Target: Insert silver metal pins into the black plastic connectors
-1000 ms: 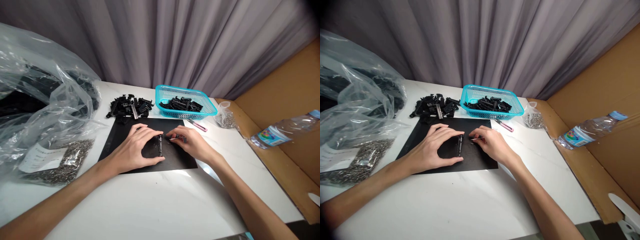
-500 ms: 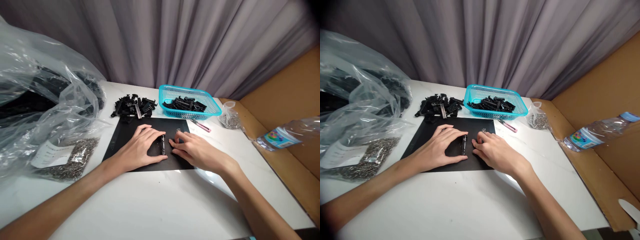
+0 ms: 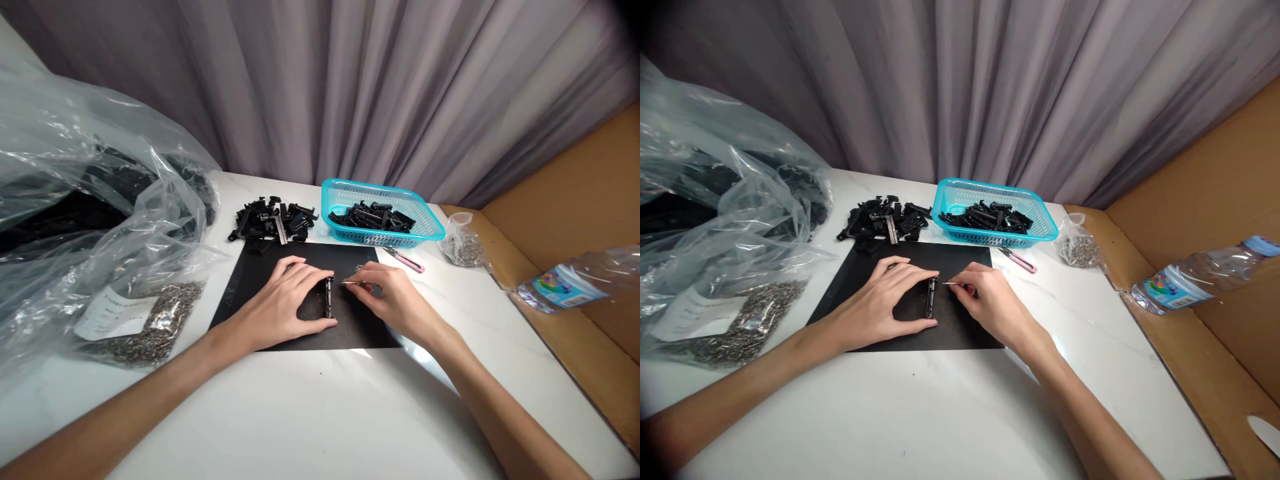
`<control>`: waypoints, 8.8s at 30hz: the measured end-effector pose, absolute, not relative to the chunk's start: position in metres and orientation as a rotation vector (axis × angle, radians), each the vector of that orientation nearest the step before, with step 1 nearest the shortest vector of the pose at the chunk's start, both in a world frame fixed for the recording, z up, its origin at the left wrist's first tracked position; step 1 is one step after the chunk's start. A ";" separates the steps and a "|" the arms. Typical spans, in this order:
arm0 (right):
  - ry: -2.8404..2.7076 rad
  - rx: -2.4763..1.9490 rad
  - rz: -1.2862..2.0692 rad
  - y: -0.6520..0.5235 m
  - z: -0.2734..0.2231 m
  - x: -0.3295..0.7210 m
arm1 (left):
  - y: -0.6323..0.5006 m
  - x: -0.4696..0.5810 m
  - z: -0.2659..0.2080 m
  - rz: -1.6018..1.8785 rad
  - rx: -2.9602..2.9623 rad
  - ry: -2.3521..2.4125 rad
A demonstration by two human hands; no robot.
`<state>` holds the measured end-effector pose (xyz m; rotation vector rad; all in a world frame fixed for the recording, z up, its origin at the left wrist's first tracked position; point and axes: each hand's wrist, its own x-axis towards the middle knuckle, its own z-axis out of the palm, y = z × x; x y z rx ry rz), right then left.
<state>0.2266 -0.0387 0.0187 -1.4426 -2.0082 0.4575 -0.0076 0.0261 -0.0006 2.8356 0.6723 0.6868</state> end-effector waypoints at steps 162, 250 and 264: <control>-1.832 -1.574 -0.353 -0.041 -0.021 0.185 | 0.031 0.002 -0.003 0.689 2.538 0.778; -1.919 -1.577 -0.315 -0.044 -0.006 0.189 | 0.028 0.002 -0.005 0.715 2.639 0.718; -1.620 -1.692 -0.029 -0.044 -0.006 0.173 | 0.031 0.003 -0.007 0.706 2.617 0.754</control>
